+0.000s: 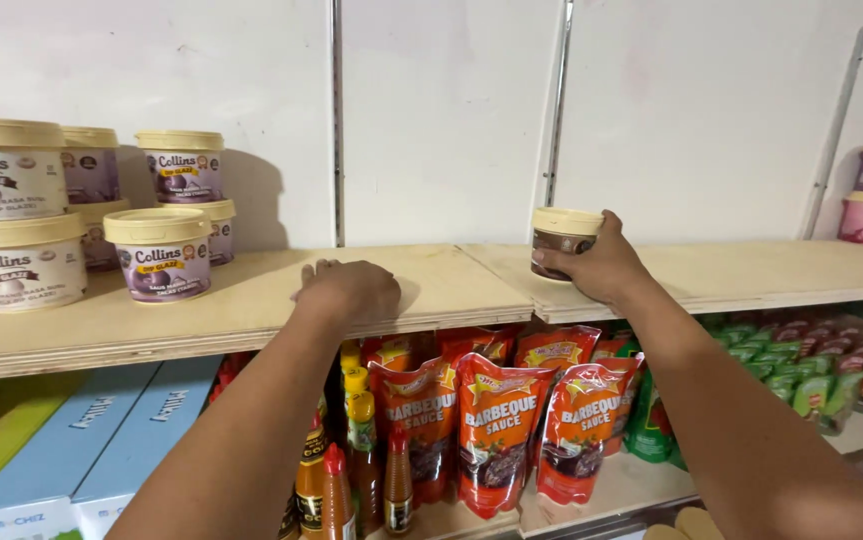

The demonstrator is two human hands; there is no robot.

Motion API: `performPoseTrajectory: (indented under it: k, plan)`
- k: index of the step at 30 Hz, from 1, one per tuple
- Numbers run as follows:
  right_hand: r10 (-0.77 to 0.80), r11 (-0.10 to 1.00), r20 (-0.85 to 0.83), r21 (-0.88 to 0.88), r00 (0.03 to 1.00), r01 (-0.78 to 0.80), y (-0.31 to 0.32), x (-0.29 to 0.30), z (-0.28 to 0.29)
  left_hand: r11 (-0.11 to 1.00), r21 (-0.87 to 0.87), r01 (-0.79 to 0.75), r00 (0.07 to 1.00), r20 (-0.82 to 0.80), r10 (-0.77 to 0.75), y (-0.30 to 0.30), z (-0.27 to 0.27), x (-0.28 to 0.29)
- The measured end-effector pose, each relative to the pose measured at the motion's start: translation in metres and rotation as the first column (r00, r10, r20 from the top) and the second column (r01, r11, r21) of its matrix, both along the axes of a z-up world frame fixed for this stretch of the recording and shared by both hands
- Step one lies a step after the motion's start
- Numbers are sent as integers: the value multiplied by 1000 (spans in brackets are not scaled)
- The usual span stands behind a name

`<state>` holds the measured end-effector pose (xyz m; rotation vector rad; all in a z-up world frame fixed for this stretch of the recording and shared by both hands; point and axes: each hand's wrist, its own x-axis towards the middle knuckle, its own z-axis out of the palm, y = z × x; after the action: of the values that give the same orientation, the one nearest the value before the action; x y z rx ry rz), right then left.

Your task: Cleaning product containers with a cloth and organizing them on the shelves of a grocery store.

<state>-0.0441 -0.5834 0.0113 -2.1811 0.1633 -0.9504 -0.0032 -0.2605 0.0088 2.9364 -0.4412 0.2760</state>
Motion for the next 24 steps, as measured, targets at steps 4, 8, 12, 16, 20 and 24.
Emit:
performPoseTrajectory:
  k: [4, 8, 12, 16, 20, 24]
  plan:
    - [-97, 995, -31, -39, 995, 96, 25, -6, 8, 999, 29, 42, 999, -29, -42, -10, 3, -14]
    - [-38, 999, -31, 10, 999, 38, 50, -7, 10, 887, -199, 418, 901, -38, -433, -34, 14, -58]
    - [65, 996, 70, 58, 995, -69, 65, -7, 14, 738, -302, 604, 791, 111, -602, -26, 30, -42]
    - [136, 975, 145, 155, 980, -158, 78, -12, 19, 950, 17, 311, 864, 413, -290, 5, 11, 13]
    - [297, 903, 199, 260, 934, -343, 96, -13, 25, 929, -156, 336, 928, 221, -299, 13, -3, 12]
    - [580, 661, 283, 383, 763, -645, 127, -7, 30, 653, -678, 337, 882, -17, -472, 44, 12, -22]
